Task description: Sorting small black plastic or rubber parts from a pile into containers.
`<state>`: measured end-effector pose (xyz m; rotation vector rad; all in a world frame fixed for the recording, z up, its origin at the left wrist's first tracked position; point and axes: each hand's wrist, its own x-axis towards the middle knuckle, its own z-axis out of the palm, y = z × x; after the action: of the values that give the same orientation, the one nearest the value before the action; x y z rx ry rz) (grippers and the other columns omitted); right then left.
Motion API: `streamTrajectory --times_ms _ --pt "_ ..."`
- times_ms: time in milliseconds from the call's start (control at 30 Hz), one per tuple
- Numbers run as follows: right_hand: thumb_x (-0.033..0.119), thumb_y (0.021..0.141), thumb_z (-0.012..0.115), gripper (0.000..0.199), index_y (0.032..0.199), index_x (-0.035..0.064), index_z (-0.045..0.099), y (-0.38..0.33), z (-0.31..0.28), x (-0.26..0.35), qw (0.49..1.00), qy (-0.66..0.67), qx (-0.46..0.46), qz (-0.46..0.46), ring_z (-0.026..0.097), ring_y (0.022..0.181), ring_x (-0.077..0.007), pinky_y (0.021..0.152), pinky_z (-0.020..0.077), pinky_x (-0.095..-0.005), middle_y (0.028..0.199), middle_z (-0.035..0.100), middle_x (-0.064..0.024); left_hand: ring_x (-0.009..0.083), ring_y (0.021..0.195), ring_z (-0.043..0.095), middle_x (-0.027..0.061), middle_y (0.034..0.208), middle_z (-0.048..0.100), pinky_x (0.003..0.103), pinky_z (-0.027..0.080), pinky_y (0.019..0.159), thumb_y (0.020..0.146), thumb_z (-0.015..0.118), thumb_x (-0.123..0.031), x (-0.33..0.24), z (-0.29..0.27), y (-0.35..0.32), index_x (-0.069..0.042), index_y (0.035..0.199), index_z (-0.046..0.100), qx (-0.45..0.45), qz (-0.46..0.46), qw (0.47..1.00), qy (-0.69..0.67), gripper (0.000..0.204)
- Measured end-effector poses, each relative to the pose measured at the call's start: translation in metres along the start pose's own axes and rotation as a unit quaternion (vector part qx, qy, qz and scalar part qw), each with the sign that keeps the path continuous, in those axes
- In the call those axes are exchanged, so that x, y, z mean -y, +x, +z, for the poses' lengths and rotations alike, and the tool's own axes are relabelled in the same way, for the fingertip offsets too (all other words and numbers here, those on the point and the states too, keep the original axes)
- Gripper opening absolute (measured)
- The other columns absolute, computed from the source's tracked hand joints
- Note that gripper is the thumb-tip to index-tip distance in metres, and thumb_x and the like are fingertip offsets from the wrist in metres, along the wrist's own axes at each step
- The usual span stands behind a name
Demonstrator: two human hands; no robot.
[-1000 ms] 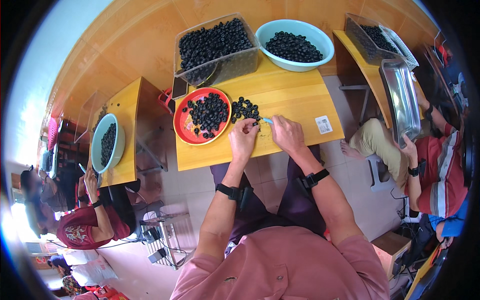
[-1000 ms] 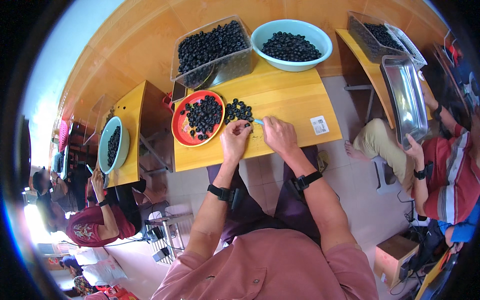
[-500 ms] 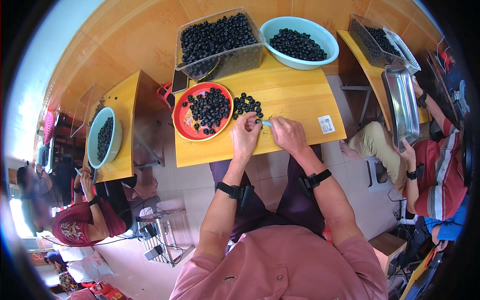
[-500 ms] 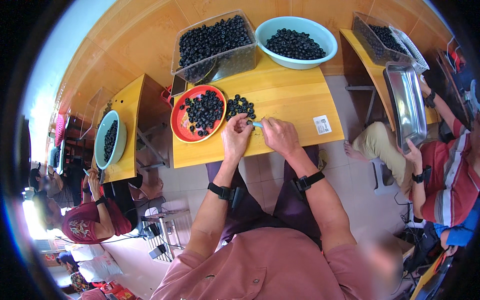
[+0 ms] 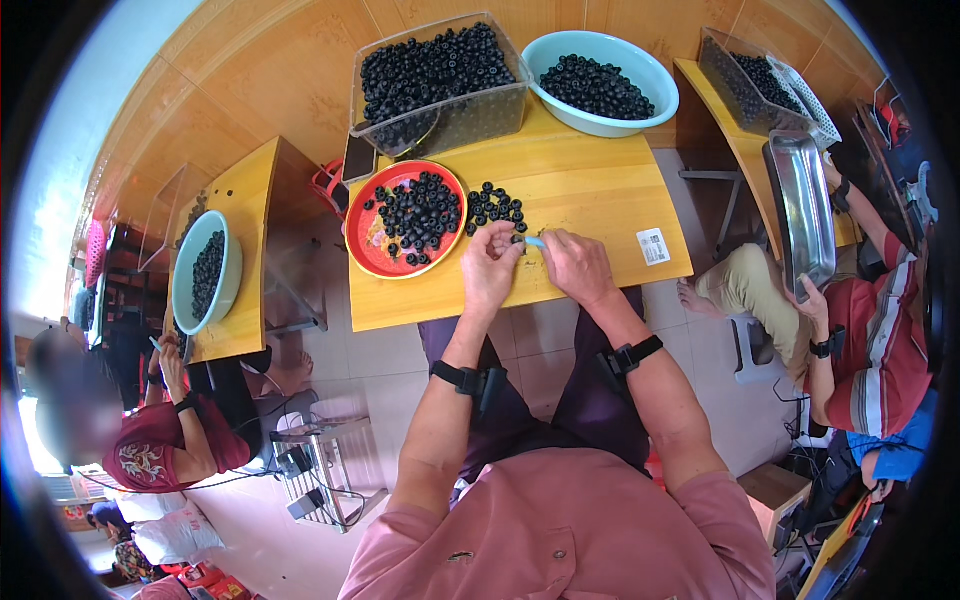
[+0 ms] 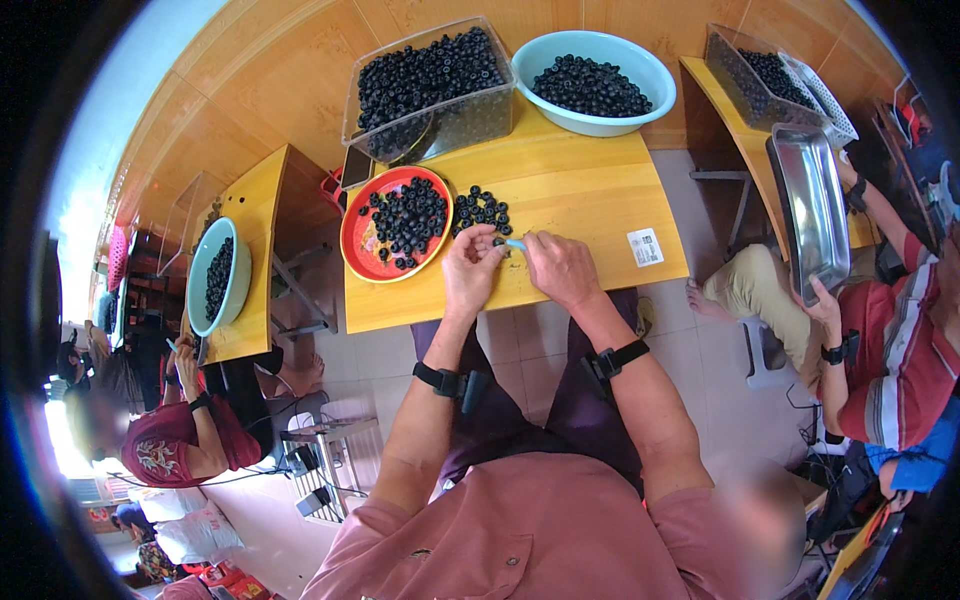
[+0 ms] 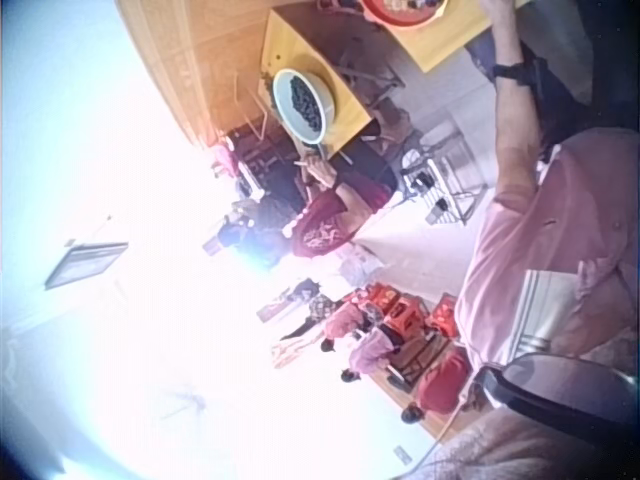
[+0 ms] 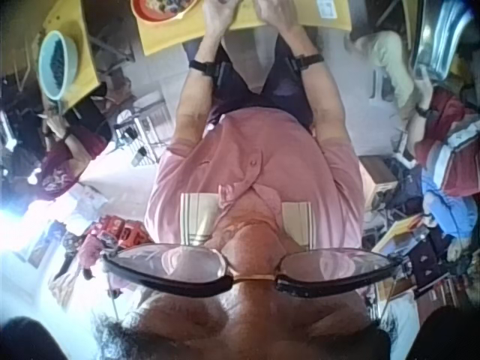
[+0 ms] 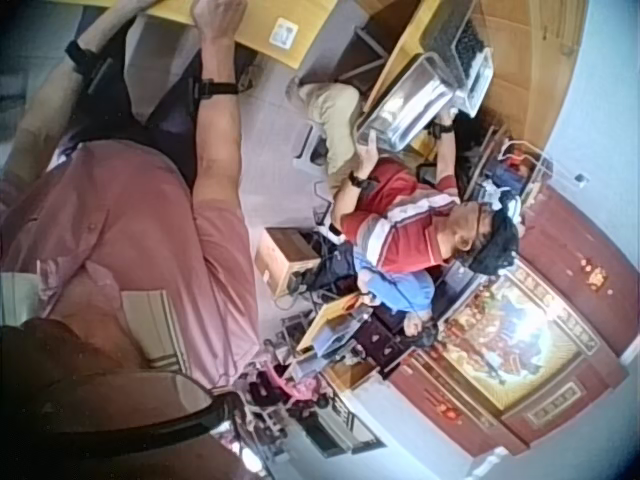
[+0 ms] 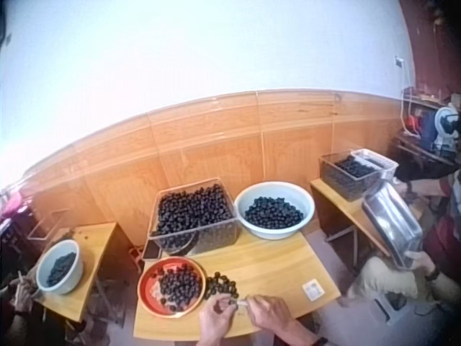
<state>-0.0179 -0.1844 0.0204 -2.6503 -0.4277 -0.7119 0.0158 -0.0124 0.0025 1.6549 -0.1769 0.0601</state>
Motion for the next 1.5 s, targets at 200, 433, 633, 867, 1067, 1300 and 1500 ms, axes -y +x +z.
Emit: streamTrajectory --times_ms 200,433,633,867,1067,1300,1500 --pt "0.017 0.095 0.063 0.013 0.090 0.0054 0.061 0.002 0.003 -0.002 0.999 -0.026 -0.006 0.042 0.069 0.068 -0.0312 0.058 0.0556 -0.0436 0.074 0.063 -0.0119 0.0081 0.084 0.063 0.0016 0.097 0.066 0.023 0.054 0.080 0.085 0.078 0.006 -0.003 -0.002 -0.001 0.001 0.120 0.064 0.004 -0.012 0.999 -0.037 0.038" --pt "0.017 0.094 0.063 0.013 0.089 0.0062 0.061 -0.001 0.002 -0.003 0.999 -0.026 0.002 0.040 0.069 0.068 -0.0306 0.058 0.0555 -0.0433 0.074 0.064 -0.0115 0.0076 0.084 0.063 0.0015 0.096 0.065 0.022 0.053 0.079 0.085 0.077 0.006 -0.007 -0.001 -0.002 0.002 0.121 0.064 -0.006 -0.011 1.000 -0.021 0.039" --pt "0.016 0.093 0.064 0.012 0.089 0.0050 0.062 -0.001 0.000 0.000 1.000 0.001 0.001 0.000 0.069 0.067 -0.0303 0.058 0.0554 -0.0422 0.074 0.064 -0.0119 0.0069 0.082 0.062 0.0010 0.095 0.066 0.022 0.053 0.077 0.084 0.077 0.005 0.000 0.000 -0.001 0.001 0.118 0.067 -0.022 0.008 1.000 0.007 0.036" --pt "0.014 0.092 0.064 0.012 0.088 0.0029 0.063 0.000 -0.005 0.001 1.000 0.020 -0.003 -0.006 0.069 0.069 -0.0307 0.059 0.0548 -0.0417 0.076 0.064 -0.0130 0.0082 0.078 0.063 0.0035 0.090 0.068 0.024 0.054 0.073 0.082 0.078 0.006 -0.010 0.004 -0.004 0.000 0.115 0.067 -0.037 0.041 0.995 0.078 0.036" --pt "0.013 0.092 0.063 0.011 0.088 0.0023 0.062 0.000 -0.004 0.001 1.000 0.024 -0.001 -0.004 0.068 0.068 -0.0311 0.059 0.0545 -0.0423 0.075 0.063 -0.0132 0.0084 0.079 0.063 0.0037 0.091 0.068 0.024 0.055 0.074 0.083 0.079 0.005 -0.007 0.004 -0.004 0.000 0.114 0.065 -0.032 0.022 0.998 0.057 0.035" --pt "0.013 0.093 0.063 0.011 0.088 0.0034 0.061 0.000 -0.002 0.001 1.000 0.024 -0.014 -0.007 0.068 0.067 -0.0308 0.058 0.0543 -0.0427 0.075 0.063 -0.0126 0.0093 0.082 0.064 0.0046 0.095 0.067 0.024 0.055 0.077 0.084 0.079 0.005 -0.004 0.002 -0.003 0.000 0.112 0.062 -0.023 0.001 1.000 0.001 0.033" --pt "0.016 0.094 0.064 0.012 0.087 0.0059 0.060 0.002 0.001 -0.003 0.999 -0.019 -0.004 0.047 0.069 0.066 -0.0309 0.057 0.0554 -0.0433 0.074 0.065 -0.0117 0.0096 0.084 0.065 0.0048 0.096 0.066 0.025 0.055 0.077 0.084 0.079 0.006 0.001 0.000 -0.003 0.000 0.111 0.061 -0.031 -0.001 0.999 -0.039 0.033"
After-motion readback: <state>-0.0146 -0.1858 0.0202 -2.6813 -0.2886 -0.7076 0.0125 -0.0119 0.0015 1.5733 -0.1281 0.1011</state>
